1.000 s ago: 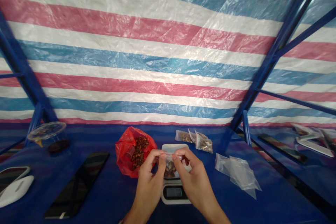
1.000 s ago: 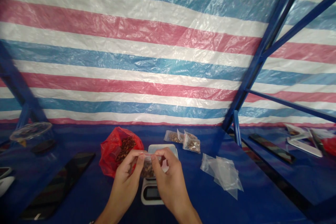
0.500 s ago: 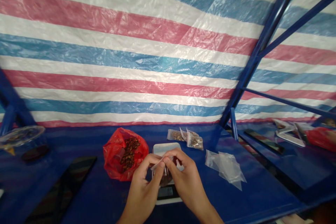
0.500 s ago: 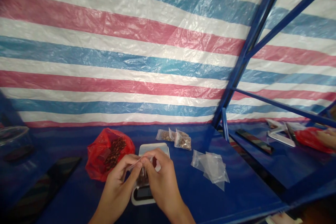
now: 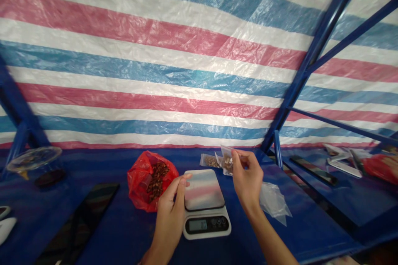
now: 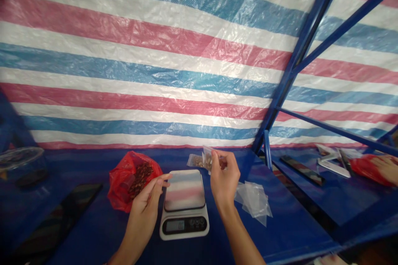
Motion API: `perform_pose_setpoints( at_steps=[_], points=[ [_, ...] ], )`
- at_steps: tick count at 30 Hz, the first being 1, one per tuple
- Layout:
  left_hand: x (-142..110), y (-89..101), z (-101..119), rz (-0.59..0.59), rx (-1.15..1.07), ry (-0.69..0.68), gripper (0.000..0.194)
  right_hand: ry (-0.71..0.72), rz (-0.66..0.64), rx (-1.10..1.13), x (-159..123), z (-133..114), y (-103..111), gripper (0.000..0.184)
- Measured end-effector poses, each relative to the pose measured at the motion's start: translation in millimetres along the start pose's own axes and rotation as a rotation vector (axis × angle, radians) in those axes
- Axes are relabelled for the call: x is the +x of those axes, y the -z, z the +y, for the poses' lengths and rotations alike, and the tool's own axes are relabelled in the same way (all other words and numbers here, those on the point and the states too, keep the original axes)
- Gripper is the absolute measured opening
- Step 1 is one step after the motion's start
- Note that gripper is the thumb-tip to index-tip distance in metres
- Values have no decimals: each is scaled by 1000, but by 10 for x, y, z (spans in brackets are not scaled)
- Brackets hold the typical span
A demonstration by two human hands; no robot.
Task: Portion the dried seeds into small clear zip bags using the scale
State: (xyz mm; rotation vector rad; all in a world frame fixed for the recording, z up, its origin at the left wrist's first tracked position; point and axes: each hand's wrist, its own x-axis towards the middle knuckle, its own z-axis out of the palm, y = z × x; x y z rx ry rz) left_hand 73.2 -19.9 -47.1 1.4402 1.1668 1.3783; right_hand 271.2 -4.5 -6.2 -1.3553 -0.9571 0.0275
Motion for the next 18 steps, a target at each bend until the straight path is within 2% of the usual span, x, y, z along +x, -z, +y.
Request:
perform_pose_setpoints(
  at_steps=[1, 4, 7, 9, 13, 16, 18],
  points=[
    [18, 20, -4, 17, 13, -4, 50, -27, -4, 47, 75, 63, -115, 36],
    [55, 77, -3, 42, 54, -72, 47, -162, -171, 99, 176, 246, -416, 37],
    [63, 105, 4, 69, 100, -141, 43, -152, -190, -91, 146, 368, -436, 27],
    [60, 110, -4, 96, 132, -169, 41, -123, -173, -256, 126, 395, -249, 25],
    [52, 120, -57, 95, 211, -238, 38, -92, -213, -595, 221, 453, 385, 24],
    [43, 141, -81, 83, 281, -323, 34, -46, -265, -833, 353, 638, 845, 27],
    [32, 156, -72, 85, 323, -401, 30, -5, -308, -988, 418, 809, 1070, 28]
  ],
)
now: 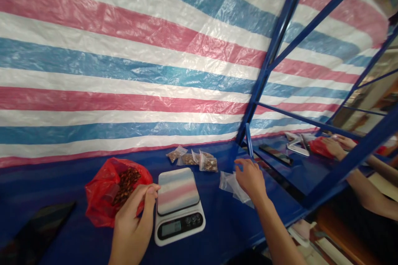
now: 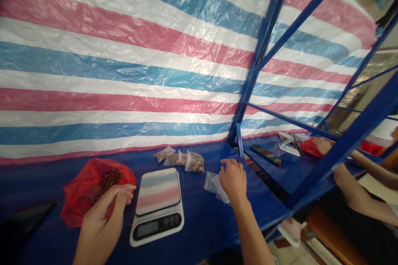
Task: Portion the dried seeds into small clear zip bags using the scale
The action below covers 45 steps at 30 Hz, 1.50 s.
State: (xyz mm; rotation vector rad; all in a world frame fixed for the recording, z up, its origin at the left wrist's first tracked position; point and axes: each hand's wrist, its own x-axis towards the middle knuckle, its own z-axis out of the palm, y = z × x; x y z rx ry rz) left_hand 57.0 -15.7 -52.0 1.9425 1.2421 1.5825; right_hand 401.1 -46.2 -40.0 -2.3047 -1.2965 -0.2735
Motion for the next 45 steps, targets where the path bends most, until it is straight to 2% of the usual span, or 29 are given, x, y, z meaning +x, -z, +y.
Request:
perform_pose_setpoints(
  at_steps=[3, 6, 10, 13, 16, 18, 20, 24, 26, 29, 32, 35, 40, 43, 45],
  points=[
    [-10, 22, 33, 8, 36, -128, 24, 78, -105, -94, 30, 298, -69, 27],
    [-26, 24, 56, 31, 53, -251, 18, 130, -137, -68, 45, 437, -105, 27],
    [-59, 5, 72, 40, 61, -398, 13, 164, -2, 113, 41, 462, -33, 28],
    [-96, -14, 102, -7, 75, -457, 12, 236, 109, 196, -4, 421, 38, 27],
    [-126, -33, 132, -54, 61, -510, 13, 266, 102, 148, -48, 392, 33, 25],
    [-135, -44, 152, -83, 46, -539, 15, 244, 69, 122, -49, 398, 4, 25],
    [-142, -53, 187, -116, 33, -534, 18, 199, 91, 118, -25, 407, 5, 26],
    [-232, -76, 308, -227, -68, -451, 21, 122, 377, 259, -9, 261, 183, 26],
    [-317, -96, 369, -298, -152, -365, 21, 197, 415, 489, -81, 28, 304, 22],
    [-401, -135, 426, -271, -266, -41, 21, 412, 80, 821, -326, -511, 410, 18],
    [-341, -146, 448, -361, -521, 268, 51, 646, -189, 925, -650, -1097, 407, 20],
    [-187, -89, 454, -457, -720, 450, 52, 782, -289, 993, -882, -1502, 345, 20],
    [-17, 152, 368, -405, -812, 574, 41, 804, -283, 996, -975, -1739, 235, 19],
    [49, 366, 221, -352, -709, 521, 41, 778, -301, 1039, -1007, -1829, 175, 16],
    [108, 531, 79, -268, -581, 454, 37, 725, -275, 1058, -1024, -1899, 125, 15]
  ],
)
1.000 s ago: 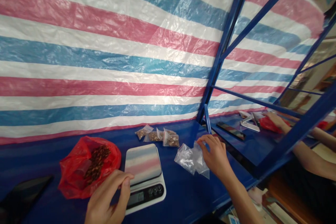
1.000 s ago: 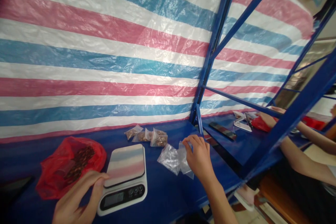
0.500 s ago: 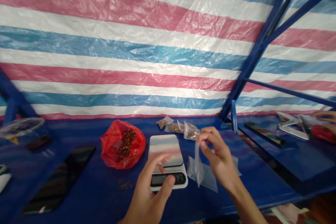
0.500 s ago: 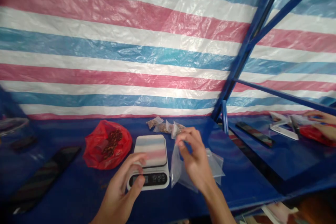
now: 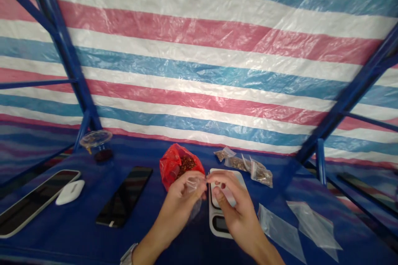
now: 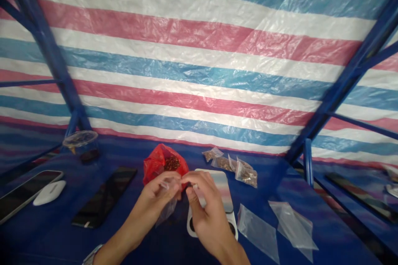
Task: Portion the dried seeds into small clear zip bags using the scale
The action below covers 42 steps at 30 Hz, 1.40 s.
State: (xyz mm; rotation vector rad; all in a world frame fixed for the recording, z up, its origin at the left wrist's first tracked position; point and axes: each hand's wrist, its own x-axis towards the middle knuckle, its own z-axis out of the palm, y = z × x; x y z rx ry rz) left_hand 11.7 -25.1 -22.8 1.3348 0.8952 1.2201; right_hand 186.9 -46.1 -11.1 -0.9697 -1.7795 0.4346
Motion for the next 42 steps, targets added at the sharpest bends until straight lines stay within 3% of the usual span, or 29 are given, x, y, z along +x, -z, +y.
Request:
perform_pose_setpoints(
  at_steps=[3, 5, 7, 10, 13, 17, 20, 24, 27, 29, 31, 35, 37, 42],
  points=[
    [89, 339, -41, 297, 229, -150, 30, -7, -42, -109, 95, 67, -96, 19],
    [165, 510, -93, 469, 406, -173, 28, 29, -212, -260, 206, 134, -136, 22],
    [254, 614, -151, 568, 663, -119, 28, 82, -410, -420, 346, 204, -168, 33],
    [409, 698, -219, 544, 860, 37, 28, 150, -656, -606, 575, 281, -215, 42],
    [557, 786, -250, 480, 776, 151, 22, 230, -765, -737, 788, 292, -217, 27],
    [641, 894, -231, 511, 668, 107, 13, 321, -650, -824, 962, 219, -118, 29],
    [595, 919, -195, 582, 629, 51, 9, 353, -536, -865, 944, 192, -32, 33],
    [459, 891, -173, 574, 627, 45, 10, 288, -594, -899, 806, 225, 63, 32],
    [371, 853, -175, 499, 645, 71, 12, 212, -565, -796, 799, 186, 91, 46],
    [335, 832, -172, 469, 662, 87, 11, 195, -489, -699, 862, 121, 33, 52],
    [323, 820, -170, 465, 669, 97, 10, 175, -463, -617, 942, 71, -103, 46],
    [364, 812, -187, 509, 651, 108, 11, 56, -669, -650, 1008, 132, -481, 26],
    [401, 809, -212, 523, 630, 95, 12, 19, -716, -689, 978, 219, -631, 35],
    [488, 828, -311, 516, 596, 49, 18, 67, -553, -658, 888, 361, -741, 44]
  ],
)
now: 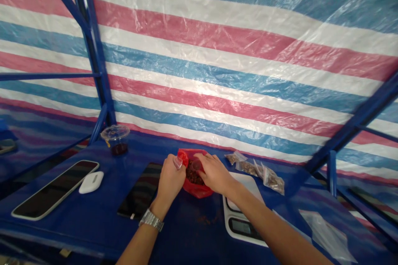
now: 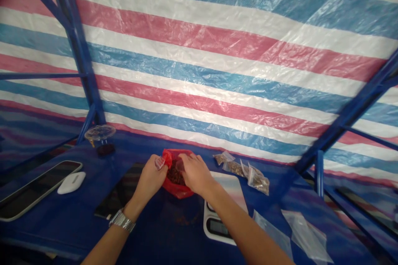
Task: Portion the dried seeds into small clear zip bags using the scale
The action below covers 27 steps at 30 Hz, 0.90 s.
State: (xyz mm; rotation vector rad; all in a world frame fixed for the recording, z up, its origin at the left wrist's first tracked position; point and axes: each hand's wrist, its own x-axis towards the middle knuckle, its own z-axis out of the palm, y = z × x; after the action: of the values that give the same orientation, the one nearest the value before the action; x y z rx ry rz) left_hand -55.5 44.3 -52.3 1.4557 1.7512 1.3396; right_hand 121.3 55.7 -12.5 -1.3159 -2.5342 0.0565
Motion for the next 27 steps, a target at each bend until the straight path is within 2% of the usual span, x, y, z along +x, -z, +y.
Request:
perform_pose_setpoints(
  at_steps=[3, 6, 9, 16, 20, 27],
  points=[
    [48, -28, -56, 3, -41, 31, 19, 35, 16, -65, -1, 33, 44, 37],
    [92, -49, -94, -20, -123, 78, 16, 94, -95, -235, 49, 54, 102, 28],
    [122, -69, -105, -15, -213, 123, 15, 121, -186, -319, 145, 56, 103, 32],
    [124, -94, -37, 28, -497, 202, 7, 121, -190, -245, 334, 77, -10, 56],
    [69, -57, 21, 9, -642, 235, 13, 95, -177, -203, 274, 113, 0, 59],
    [-51, -62, 99, -107, -791, 315, 19, 37, -166, -153, 172, 89, 29, 54]
  ],
)
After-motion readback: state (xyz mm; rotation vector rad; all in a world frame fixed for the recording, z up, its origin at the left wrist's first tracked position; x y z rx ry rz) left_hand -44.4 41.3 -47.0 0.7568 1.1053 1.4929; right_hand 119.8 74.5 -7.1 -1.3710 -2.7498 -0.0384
